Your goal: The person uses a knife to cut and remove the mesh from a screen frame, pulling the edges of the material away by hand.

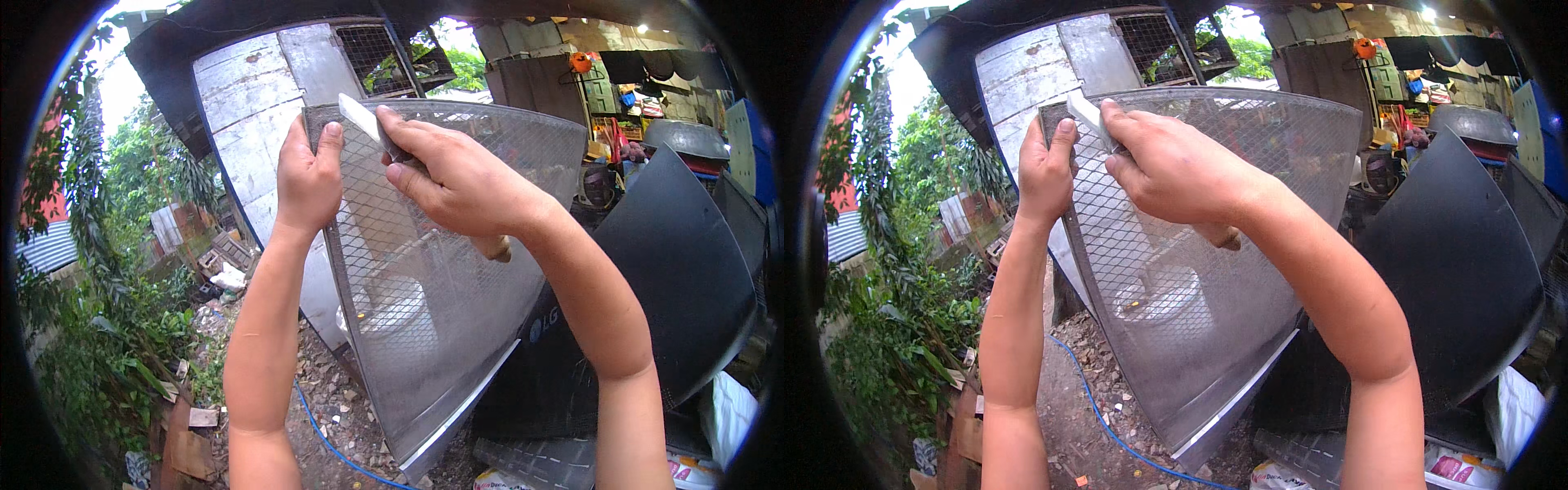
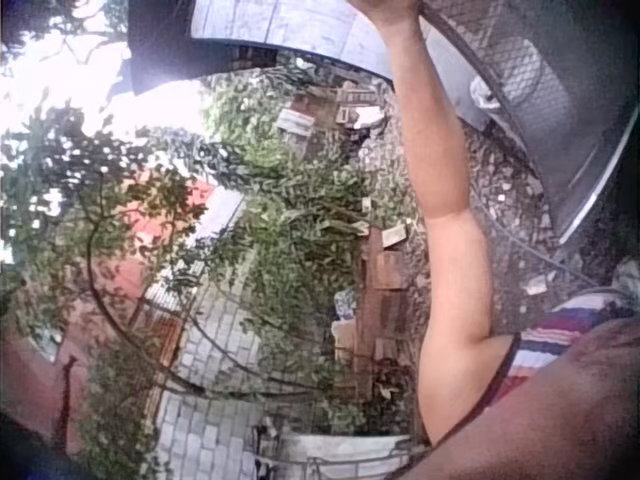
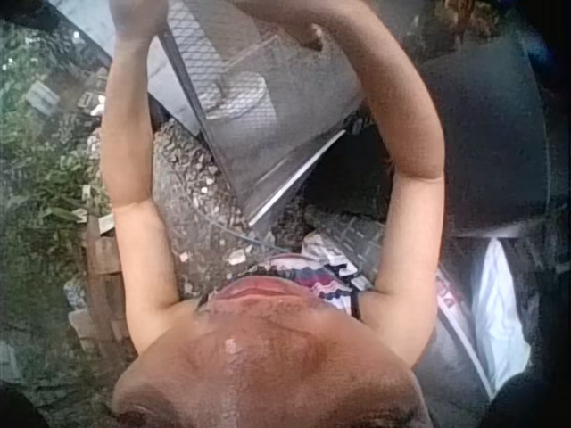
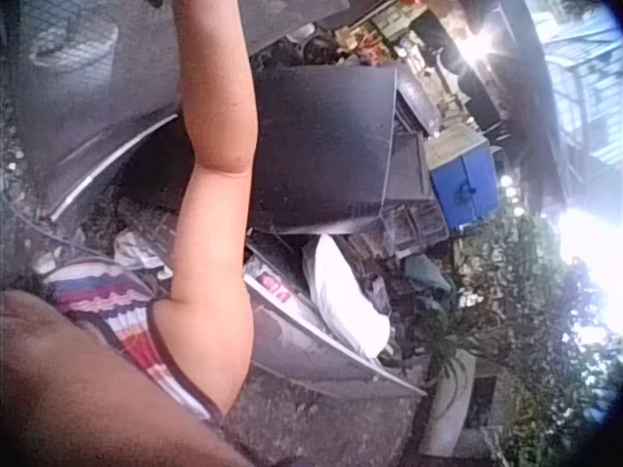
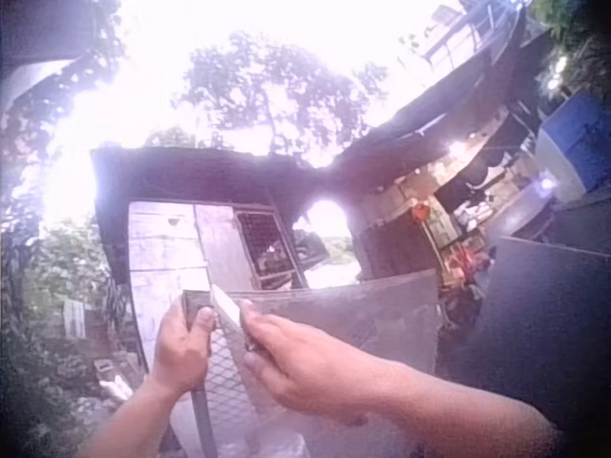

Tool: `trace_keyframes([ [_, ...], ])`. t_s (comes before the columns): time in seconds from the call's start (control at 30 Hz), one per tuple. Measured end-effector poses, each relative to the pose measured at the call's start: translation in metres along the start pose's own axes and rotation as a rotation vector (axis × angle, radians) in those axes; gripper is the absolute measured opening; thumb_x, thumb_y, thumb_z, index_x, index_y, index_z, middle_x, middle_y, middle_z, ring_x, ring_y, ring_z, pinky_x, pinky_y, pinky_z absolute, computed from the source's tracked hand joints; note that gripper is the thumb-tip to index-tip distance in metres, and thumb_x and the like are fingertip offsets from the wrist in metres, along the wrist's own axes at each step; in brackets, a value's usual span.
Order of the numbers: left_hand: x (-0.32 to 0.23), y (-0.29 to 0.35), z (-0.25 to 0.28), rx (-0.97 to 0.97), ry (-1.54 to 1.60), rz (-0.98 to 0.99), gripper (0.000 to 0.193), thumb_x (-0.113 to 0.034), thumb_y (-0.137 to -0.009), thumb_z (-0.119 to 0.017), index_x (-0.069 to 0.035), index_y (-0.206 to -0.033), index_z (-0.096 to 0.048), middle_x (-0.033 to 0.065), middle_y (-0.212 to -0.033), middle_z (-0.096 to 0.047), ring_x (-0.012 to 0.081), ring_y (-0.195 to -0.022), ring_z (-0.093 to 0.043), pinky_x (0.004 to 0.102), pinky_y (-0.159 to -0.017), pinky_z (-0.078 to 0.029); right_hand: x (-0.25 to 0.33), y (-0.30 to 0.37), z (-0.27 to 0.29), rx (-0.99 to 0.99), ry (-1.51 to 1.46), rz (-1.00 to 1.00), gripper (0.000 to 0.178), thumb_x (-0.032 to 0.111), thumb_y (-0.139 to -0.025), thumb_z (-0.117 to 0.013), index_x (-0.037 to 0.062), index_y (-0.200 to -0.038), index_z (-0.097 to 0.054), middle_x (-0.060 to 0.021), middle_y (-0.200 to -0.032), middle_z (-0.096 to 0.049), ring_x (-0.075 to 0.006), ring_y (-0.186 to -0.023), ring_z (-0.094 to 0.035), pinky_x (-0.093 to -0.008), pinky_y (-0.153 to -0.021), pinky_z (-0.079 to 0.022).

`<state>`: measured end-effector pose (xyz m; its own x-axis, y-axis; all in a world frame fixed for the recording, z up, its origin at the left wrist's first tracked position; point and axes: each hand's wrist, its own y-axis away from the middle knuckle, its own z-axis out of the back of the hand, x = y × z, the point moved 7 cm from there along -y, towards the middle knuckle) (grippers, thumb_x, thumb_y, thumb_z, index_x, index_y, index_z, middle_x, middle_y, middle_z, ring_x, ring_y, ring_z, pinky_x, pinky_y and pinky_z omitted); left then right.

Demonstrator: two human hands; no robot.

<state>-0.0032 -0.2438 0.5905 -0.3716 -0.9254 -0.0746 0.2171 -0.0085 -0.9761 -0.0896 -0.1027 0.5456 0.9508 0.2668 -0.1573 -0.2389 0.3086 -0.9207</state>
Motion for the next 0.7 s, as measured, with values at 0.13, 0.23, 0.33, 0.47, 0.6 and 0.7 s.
trace_keyframes([
  [0.13, 0.000, 0.002, 0.002, 0.023, 0.015, -0.004, 0.017, -0.023, -0.100, -0.054, -0.007, -0.101, -0.053, -0.0044, -0.076, -0.051, 0.0019, -0.058, -0.042, 0.0193, -0.047, -0.035, 0.009, -0.008, 0.007, 0.060, 0.009, -0.050, 0.047, 0.018, -0.097, -0.051, -0.0073, -0.136, -0.045, -0.0277, -0.129, -0.054, -0.0406, -0.118, -0.053, -0.0410, -0.102, -0.041],
  [0.23, 0.000, 0.002, 0.001, 0.024, 0.031, 0.001, 0.015, -0.023, -0.100, -0.055, -0.008, -0.100, -0.053, -0.0046, -0.076, -0.051, 0.0018, -0.057, -0.041, 0.0193, -0.047, -0.035, 0.011, -0.008, 0.012, -0.017, 0.088, 0.000, 0.042, 0.017, -0.097, -0.050, -0.0068, -0.132, -0.050, -0.0267, -0.124, -0.058, -0.0399, -0.115, -0.055, -0.0413, -0.099, -0.043],
  [0.33, -0.006, 0.001, -0.002, 0.033, 0.009, 0.013, 0.013, -0.021, -0.100, -0.055, -0.008, -0.101, -0.053, -0.0048, -0.076, -0.051, 0.0017, -0.057, -0.041, 0.0192, -0.047, -0.034, 0.010, -0.006, 0.016, 0.031, 0.094, -0.010, 0.040, 0.017, -0.097, -0.050, -0.0072, -0.129, -0.053, -0.0263, -0.120, -0.060, -0.0392, -0.113, -0.057, -0.0416, -0.099, -0.043],
  [0.47, -0.001, 0.002, -0.001, 0.023, 0.010, 0.050, 0.013, -0.018, -0.099, -0.054, -0.007, -0.104, -0.053, -0.0025, -0.079, -0.054, 0.0041, -0.062, -0.044, 0.0209, -0.053, -0.036, 0.008, -0.006, 0.014, 0.043, 0.104, -0.021, 0.040, 0.018, -0.097, -0.050, -0.0063, -0.129, -0.053, -0.0253, -0.119, -0.061, -0.0390, -0.112, -0.058, -0.0421, -0.098, -0.044],
  [0.6, -0.004, 0.002, -0.001, 0.022, 0.025, 0.055, 0.018, -0.014, -0.098, -0.054, -0.002, -0.110, -0.055, 0.0045, -0.090, -0.060, 0.0117, -0.077, -0.053, 0.0276, -0.070, -0.042, 0.004, -0.008, 0.014, 0.053, 0.110, -0.015, 0.040, 0.018, -0.097, -0.051, -0.0056, -0.129, -0.053, -0.0249, -0.120, -0.061, -0.0391, -0.112, -0.058, -0.0424, -0.098, -0.044],
  [0.7, -0.001, 0.001, -0.001, 0.028, 0.039, 0.020, 0.013, -0.017, -0.100, -0.054, -0.007, -0.108, -0.053, -0.0051, -0.075, -0.051, 0.0010, -0.053, -0.040, 0.0193, -0.044, -0.032, 0.004, -0.009, 0.012, 0.038, 0.116, -0.016, 0.040, 0.018, -0.097, -0.051, -0.0051, -0.129, -0.053, -0.0247, -0.120, -0.061, -0.0387, -0.111, -0.058, -0.0420, -0.098, -0.044],
])
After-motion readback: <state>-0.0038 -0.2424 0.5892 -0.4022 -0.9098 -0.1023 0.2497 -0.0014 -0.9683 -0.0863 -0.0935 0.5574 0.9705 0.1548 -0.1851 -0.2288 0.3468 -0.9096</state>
